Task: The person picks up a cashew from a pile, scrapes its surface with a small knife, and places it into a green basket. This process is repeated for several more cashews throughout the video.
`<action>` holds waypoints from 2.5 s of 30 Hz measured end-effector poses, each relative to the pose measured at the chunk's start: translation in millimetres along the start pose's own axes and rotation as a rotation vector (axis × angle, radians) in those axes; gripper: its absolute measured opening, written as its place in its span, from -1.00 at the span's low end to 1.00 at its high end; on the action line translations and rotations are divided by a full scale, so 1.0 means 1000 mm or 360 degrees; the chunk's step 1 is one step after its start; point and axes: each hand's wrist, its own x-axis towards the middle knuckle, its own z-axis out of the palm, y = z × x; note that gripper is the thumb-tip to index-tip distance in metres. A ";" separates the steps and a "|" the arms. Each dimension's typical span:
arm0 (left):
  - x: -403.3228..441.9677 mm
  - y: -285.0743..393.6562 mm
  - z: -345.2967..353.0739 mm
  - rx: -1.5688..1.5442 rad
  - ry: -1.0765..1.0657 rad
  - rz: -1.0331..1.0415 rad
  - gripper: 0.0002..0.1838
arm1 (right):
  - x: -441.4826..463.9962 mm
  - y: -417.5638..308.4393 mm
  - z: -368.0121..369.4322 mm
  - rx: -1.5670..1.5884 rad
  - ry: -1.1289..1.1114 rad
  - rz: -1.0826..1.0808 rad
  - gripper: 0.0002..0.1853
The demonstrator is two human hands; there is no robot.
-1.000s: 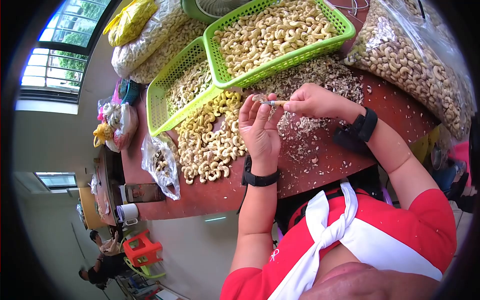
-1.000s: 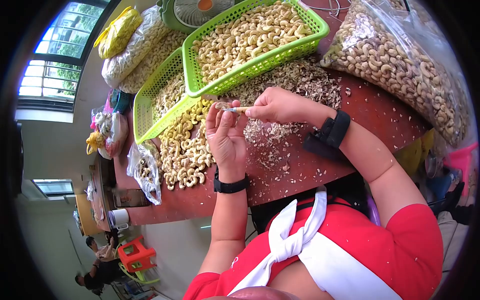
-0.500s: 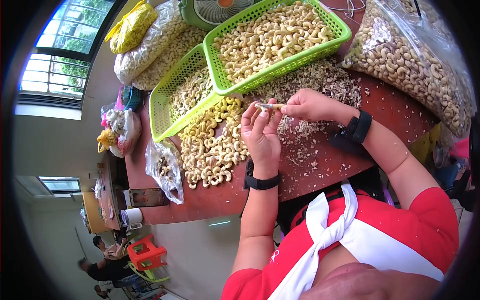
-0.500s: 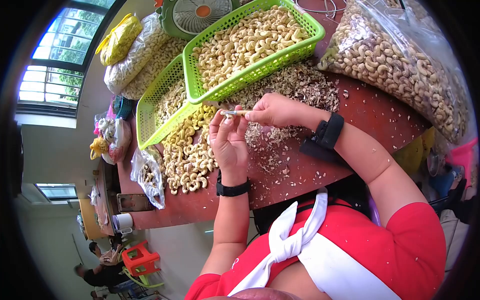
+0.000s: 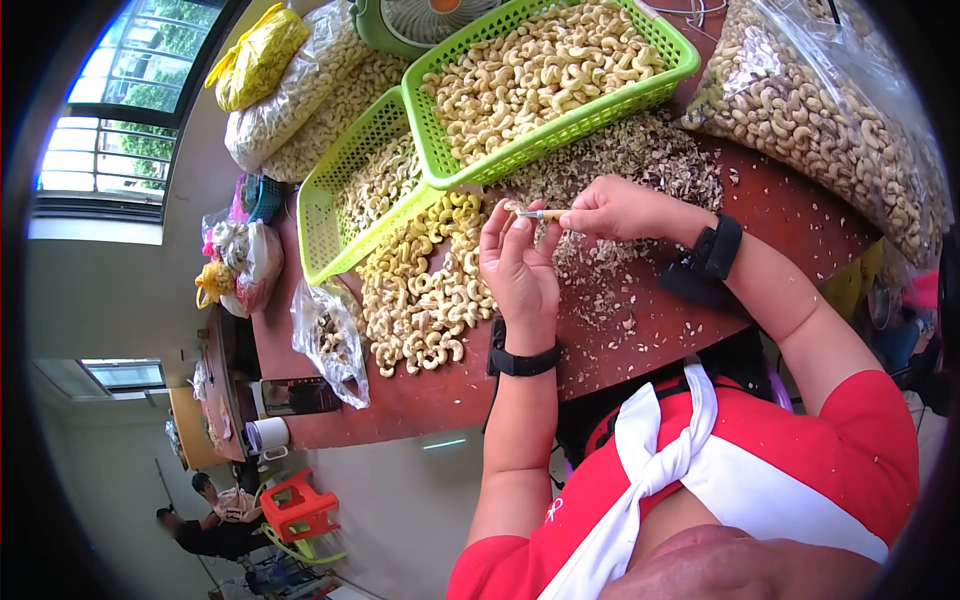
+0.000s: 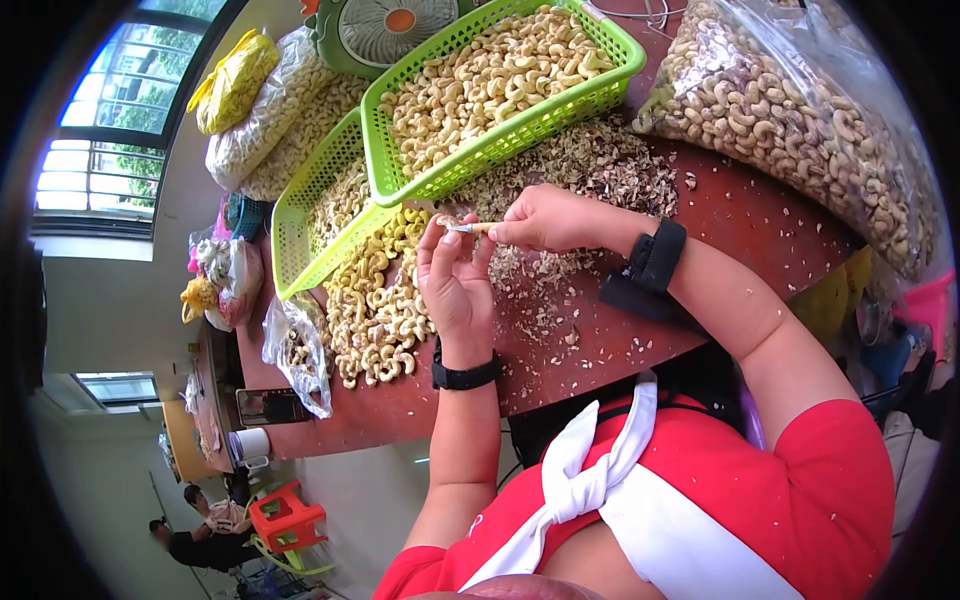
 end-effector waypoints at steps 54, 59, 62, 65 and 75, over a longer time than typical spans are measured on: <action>-0.001 -0.005 -0.004 0.0057 0.0067 -0.0009 -0.74 | 0.002 0.005 0.003 -0.0021 0.0056 -0.0007 -0.65; 0.000 -0.009 -0.006 0.0024 0.0011 -0.0027 -0.72 | 0.001 0.002 0.003 0.0071 0.0065 0.0003 -0.66; 0.002 -0.007 -0.006 -0.0011 0.0013 -0.0060 -0.69 | 0.002 0.005 0.002 0.0178 0.0041 0.0034 -0.66; 0.001 -0.005 -0.005 -0.0075 -0.0003 -0.0108 -0.66 | 0.002 0.005 0.001 0.0217 -0.0003 0.0027 -0.66; 0.001 0.000 -0.005 -0.0104 -0.0100 -0.0167 -0.68 | 0.000 -0.002 0.003 0.0160 0.0005 0.0028 -0.63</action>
